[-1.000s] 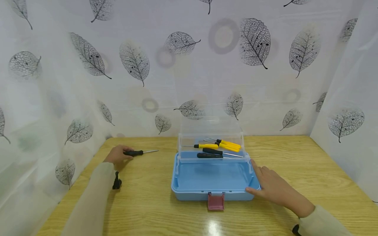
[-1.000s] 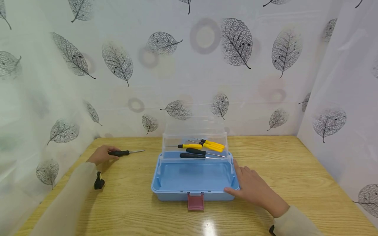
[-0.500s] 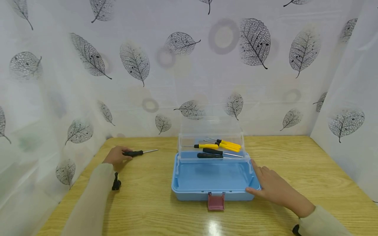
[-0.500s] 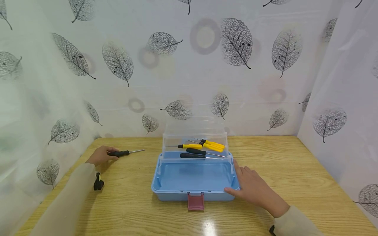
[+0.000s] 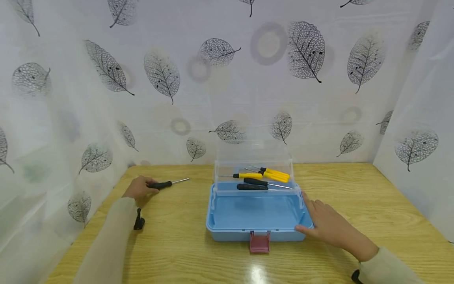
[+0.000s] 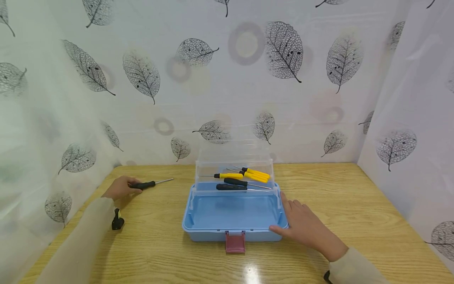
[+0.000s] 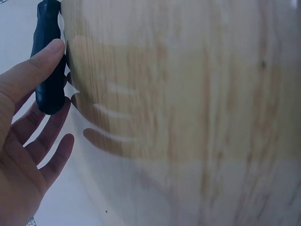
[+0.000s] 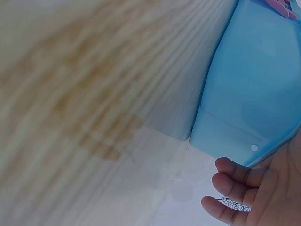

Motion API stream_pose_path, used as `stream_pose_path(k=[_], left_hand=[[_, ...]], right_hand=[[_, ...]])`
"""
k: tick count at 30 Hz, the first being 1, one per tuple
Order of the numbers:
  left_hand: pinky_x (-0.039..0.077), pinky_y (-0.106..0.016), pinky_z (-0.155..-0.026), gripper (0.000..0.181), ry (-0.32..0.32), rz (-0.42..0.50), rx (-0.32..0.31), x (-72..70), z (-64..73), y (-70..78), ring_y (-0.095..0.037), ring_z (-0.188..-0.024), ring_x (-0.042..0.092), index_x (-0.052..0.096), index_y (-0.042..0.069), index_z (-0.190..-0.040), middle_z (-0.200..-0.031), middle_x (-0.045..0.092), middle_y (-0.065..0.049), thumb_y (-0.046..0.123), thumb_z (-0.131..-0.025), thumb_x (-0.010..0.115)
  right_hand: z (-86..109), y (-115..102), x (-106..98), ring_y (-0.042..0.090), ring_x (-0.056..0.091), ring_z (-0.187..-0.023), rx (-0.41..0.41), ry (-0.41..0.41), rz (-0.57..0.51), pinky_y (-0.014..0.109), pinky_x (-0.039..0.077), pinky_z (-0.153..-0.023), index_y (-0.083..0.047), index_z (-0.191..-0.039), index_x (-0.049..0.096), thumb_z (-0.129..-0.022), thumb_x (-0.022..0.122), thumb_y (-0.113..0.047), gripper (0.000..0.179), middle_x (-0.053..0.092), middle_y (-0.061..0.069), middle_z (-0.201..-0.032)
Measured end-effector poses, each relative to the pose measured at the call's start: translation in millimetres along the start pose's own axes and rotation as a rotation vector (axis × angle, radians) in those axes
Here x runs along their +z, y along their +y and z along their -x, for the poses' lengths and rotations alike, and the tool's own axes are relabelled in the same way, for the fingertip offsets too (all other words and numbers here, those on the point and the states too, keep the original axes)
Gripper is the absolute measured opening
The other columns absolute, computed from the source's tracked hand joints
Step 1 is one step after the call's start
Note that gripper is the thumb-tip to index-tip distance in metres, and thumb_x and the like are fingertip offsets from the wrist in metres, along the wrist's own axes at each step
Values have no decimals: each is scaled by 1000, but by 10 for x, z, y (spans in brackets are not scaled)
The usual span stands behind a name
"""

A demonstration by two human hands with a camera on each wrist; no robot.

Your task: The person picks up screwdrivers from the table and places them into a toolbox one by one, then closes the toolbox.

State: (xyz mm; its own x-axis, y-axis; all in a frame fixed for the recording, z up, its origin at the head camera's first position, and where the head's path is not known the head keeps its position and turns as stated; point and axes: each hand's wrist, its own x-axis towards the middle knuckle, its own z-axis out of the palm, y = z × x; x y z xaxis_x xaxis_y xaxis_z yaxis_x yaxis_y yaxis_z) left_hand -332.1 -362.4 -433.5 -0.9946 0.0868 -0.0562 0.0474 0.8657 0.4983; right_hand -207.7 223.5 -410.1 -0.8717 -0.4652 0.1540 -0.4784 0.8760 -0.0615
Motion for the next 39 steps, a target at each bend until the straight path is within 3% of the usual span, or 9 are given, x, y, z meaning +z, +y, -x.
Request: stream_pose_path(k=[7,18,39], left_hand=[[47,-52,-87,42,10,-3,-7,-4,30,19,-39,-102,59,66,0,-114,-115,63,-24,26,-81,74],[48,-51,-86,43,27,0,-9,16,90,36,-39,-101,60,66,-1,-114,-114,63,-25,26,-81,74],[48,-50,-85,47,72,33,-4,26,105,-22,-33,-95,63,67,0,-113,-109,67,-21,31,-78,76]], right_hand=[[-2,-3,-3,11,43,-75,8,-6,-4,32,42,-67,7,-145,22,-81,59,-61,101,58,9,-93],[-4,-14,-16,17,51,-84,35,-33,-29,40,47,-75,6,-146,19,-83,57,-62,101,59,17,-107],[-5,0,-21,12,45,-76,0,-4,-27,33,42,-67,8,-145,20,-82,59,-60,101,58,10,-94]])
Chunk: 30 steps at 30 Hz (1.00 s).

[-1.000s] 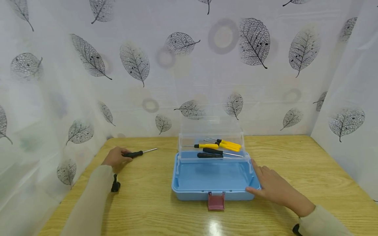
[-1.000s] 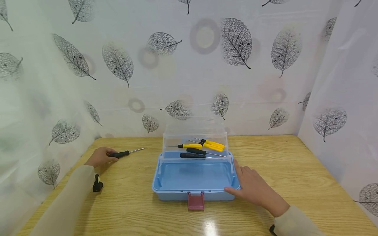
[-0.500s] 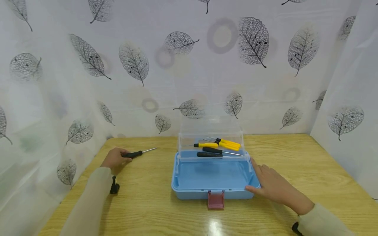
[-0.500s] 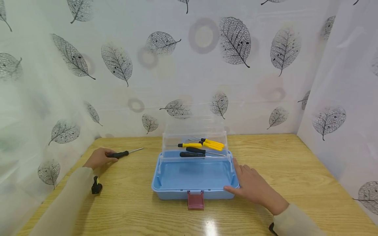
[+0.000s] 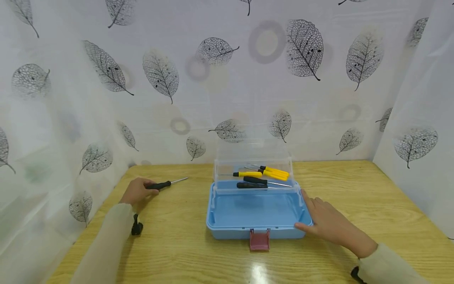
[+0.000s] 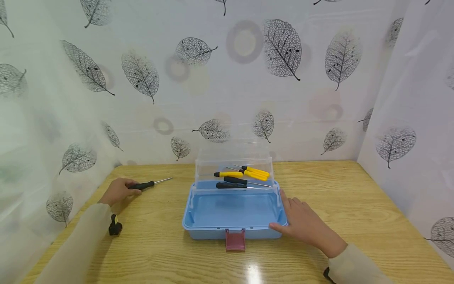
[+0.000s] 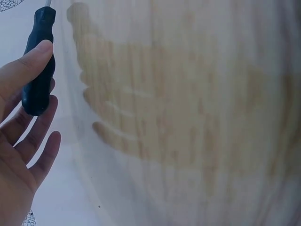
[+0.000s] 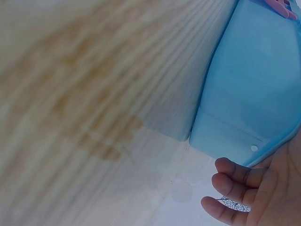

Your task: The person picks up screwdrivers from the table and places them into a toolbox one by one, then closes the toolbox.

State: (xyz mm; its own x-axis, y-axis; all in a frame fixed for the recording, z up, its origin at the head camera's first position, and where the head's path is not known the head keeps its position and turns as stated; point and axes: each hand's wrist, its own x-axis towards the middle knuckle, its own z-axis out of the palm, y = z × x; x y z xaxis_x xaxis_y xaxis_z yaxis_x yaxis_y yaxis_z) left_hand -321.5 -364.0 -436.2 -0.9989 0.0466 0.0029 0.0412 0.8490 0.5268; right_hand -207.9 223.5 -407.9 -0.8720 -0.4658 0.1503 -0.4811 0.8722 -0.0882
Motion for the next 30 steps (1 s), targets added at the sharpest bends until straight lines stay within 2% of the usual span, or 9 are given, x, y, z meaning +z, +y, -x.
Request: stream_pose_path(k=[11,20,30], left_hand=[[47,-51,-87,49,24,15,11,-35,67,64,-37,-101,61,65,0,-116,-116,63,-24,32,-80,74],[50,-48,-81,41,112,3,64,-42,130,167,-35,-98,60,66,1,-115,-119,61,-24,27,-84,71],[46,-55,-86,33,165,5,125,-87,205,259,-37,-99,59,69,2,-109,-112,64,-22,22,-83,71]], right_hand=[[-1,4,1,13,47,-78,6,-3,4,35,44,-69,8,-146,19,-82,59,-60,101,60,13,-98],[3,2,1,14,49,-79,1,6,5,36,45,-70,8,-146,19,-82,59,-60,101,61,13,-100],[-3,9,28,15,50,-80,10,2,9,37,45,-71,8,-145,21,-83,58,-60,99,60,15,-100]])
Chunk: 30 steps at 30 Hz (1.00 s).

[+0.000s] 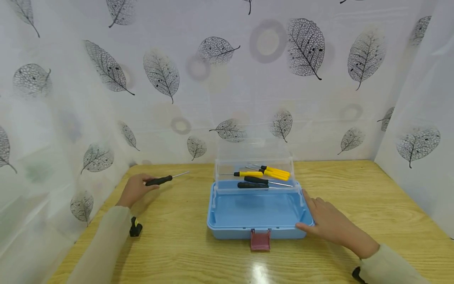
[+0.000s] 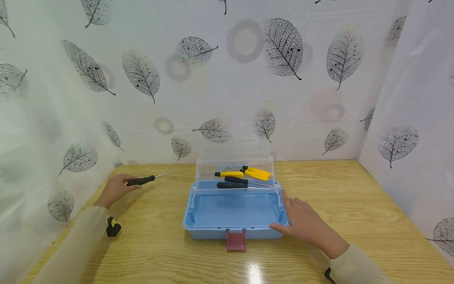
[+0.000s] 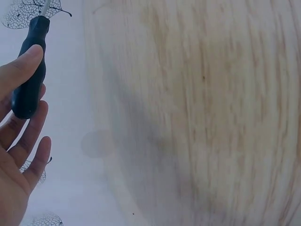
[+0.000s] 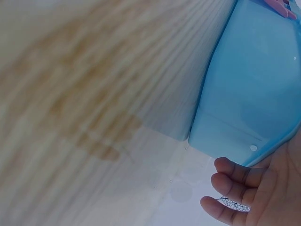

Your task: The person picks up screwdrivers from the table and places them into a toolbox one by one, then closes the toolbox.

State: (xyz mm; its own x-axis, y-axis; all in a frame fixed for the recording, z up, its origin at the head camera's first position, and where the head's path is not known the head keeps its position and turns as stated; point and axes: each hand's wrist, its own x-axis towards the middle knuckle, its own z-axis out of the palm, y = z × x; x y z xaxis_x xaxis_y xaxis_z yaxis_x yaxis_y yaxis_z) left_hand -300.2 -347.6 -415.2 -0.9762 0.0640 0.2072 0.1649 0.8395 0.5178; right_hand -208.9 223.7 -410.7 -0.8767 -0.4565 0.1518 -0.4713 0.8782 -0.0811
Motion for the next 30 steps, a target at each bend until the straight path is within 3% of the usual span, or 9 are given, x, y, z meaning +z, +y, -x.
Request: stream_pose_path(k=[7,30], left_hand=[[41,-59,-90,32,19,-15,14,-30,19,114,-40,-105,56,70,4,-108,-115,63,-22,22,-83,72],[52,-47,-79,32,67,-37,130,-35,61,457,-31,-90,62,72,5,-105,-101,68,-13,22,-79,76]], right_hand=[[2,4,-8,14,49,-79,-6,2,0,36,45,-69,8,-145,21,-82,58,-61,100,60,13,-99],[-5,2,-16,19,53,-85,2,-17,-2,41,48,-75,8,-144,21,-82,57,-62,100,60,17,-105]])
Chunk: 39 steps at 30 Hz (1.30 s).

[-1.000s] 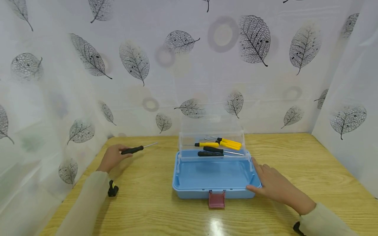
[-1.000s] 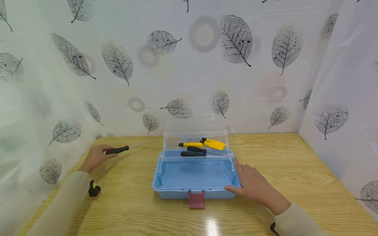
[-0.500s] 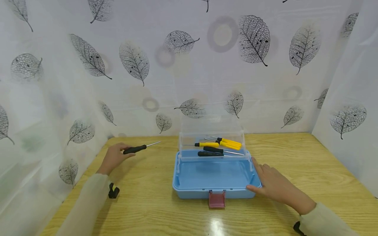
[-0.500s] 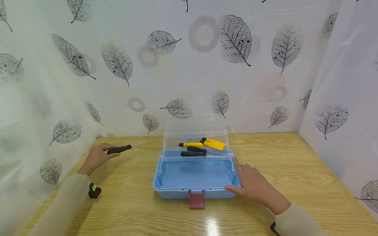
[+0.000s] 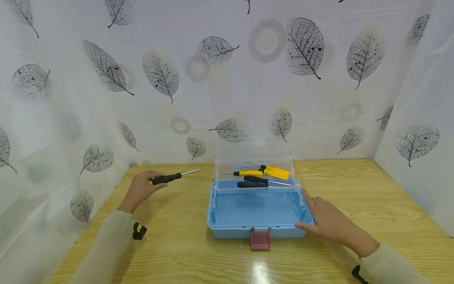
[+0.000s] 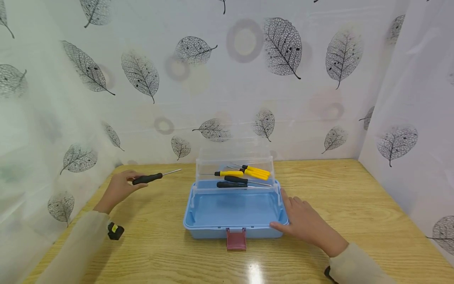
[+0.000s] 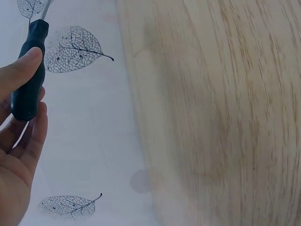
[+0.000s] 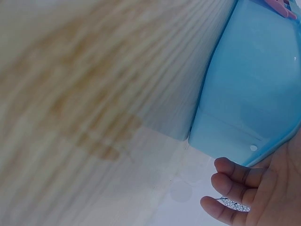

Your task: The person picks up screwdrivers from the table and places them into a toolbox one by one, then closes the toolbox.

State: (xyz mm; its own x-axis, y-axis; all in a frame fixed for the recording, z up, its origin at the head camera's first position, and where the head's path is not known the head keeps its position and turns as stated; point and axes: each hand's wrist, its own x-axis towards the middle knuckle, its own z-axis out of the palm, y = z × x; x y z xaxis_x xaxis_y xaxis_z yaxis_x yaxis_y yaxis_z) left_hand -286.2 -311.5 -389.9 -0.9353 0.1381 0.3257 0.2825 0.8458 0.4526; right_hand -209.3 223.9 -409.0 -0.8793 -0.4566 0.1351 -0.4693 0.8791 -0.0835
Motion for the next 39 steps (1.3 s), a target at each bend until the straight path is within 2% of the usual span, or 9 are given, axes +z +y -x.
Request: stream_pose_path(k=[5,20,26,39], left_hand=[[53,-47,-80,32,13,10,25,4,-4,65,-30,-88,63,72,3,-104,-99,67,-13,21,-78,76],[54,-46,-76,32,23,-13,55,13,3,370,-31,-89,63,72,5,-105,-99,68,-13,19,-76,78],[53,-46,-76,32,18,-13,63,15,-8,468,-31,-90,63,72,6,-105,-100,68,-12,19,-76,78],[52,-38,-69,31,31,-1,120,37,-64,677,-25,-84,63,73,6,-102,-93,68,-8,20,-74,79]], right_hand=[[-10,-8,-16,25,57,-91,10,1,-9,46,49,-80,10,-143,23,-82,58,-61,100,60,22,-111],[-24,-14,-23,21,55,-86,16,-5,-9,42,49,-76,9,-143,23,-81,58,-62,101,60,20,-108],[-17,-7,-7,24,56,-90,19,-2,-10,45,49,-79,9,-144,22,-81,58,-62,101,60,22,-113],[-2,4,7,27,57,-95,22,-14,-13,47,49,-83,7,-145,20,-81,58,-63,102,59,22,-117]])
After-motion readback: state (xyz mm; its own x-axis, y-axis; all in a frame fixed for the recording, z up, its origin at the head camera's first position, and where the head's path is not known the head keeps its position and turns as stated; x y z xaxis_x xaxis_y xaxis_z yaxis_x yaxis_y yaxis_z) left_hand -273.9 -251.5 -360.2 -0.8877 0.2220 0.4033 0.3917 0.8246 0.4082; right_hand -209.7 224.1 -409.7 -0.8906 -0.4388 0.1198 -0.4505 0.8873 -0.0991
